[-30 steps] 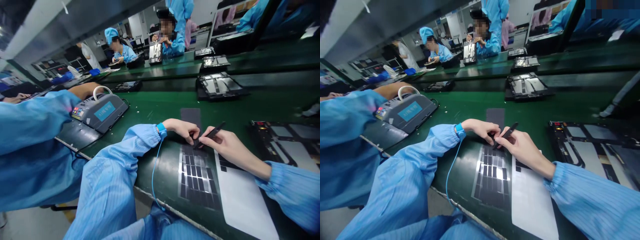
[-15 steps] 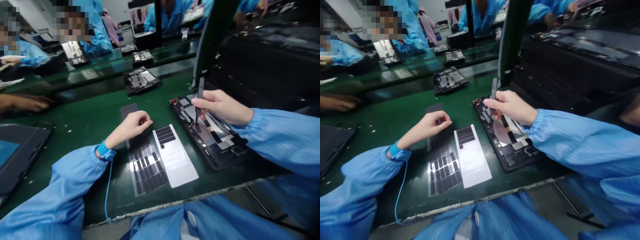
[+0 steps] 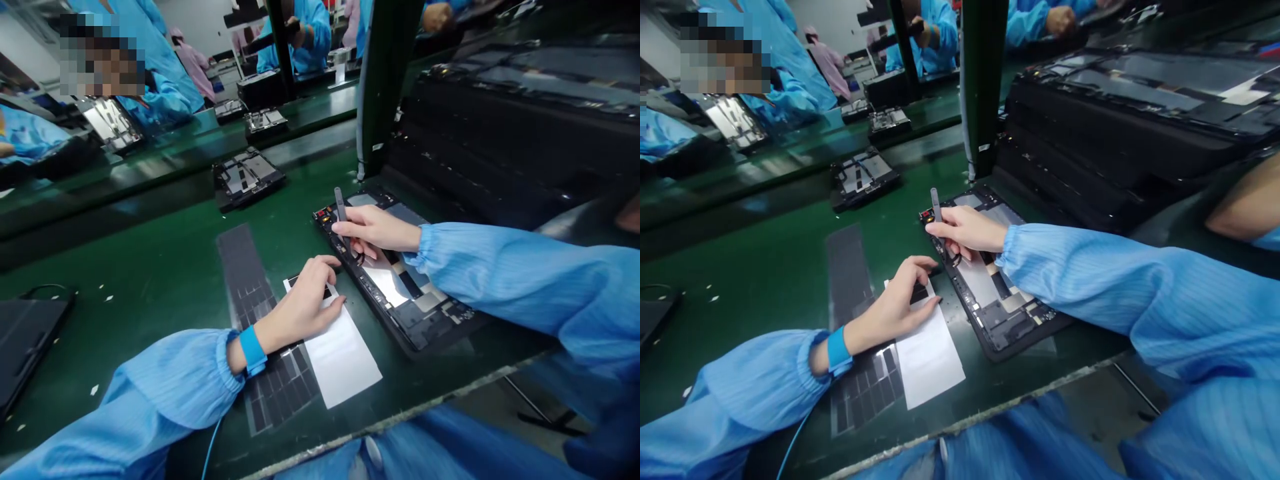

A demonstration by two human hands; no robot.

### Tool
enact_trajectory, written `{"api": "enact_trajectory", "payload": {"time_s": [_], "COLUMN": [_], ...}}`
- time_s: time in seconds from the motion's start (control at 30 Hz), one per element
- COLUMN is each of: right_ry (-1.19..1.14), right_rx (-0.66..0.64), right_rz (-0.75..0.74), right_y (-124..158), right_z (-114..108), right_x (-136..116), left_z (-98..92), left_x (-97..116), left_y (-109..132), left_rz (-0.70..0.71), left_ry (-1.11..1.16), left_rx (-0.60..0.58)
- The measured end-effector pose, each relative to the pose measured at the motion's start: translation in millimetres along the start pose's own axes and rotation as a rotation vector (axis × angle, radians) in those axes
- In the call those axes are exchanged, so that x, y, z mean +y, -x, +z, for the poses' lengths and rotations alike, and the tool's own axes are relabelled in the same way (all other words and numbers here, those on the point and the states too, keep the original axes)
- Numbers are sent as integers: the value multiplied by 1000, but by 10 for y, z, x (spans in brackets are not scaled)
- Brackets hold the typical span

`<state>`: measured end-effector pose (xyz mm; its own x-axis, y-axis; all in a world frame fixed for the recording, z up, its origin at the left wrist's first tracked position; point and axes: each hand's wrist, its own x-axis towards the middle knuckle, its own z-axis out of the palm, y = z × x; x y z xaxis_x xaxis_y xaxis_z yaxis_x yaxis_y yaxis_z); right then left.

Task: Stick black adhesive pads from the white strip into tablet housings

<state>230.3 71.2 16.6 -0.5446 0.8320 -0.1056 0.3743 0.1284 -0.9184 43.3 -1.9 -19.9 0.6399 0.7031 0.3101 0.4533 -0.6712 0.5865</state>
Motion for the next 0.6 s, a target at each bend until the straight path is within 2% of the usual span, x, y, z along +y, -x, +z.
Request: {"api": "enact_trajectory", "payload": {"time_s": [0.17, 0.43, 0.6], "right_ry": [9, 3, 10], "right_rx": [-32, -7, -1], "right_rz": [-11, -37, -45], "right_y": [-34, -41, -45], "right_z": [-14, -1, -3], "right_x": [-3, 9, 17], "left_z": [-13, -33, -43], "left_x": [48, 89, 117], "left_y": [-12, -10, -16], "left_rz": [7, 68, 98], "left_ry": [-19, -103, -107], "left_rx": [-15, -19, -101]}}
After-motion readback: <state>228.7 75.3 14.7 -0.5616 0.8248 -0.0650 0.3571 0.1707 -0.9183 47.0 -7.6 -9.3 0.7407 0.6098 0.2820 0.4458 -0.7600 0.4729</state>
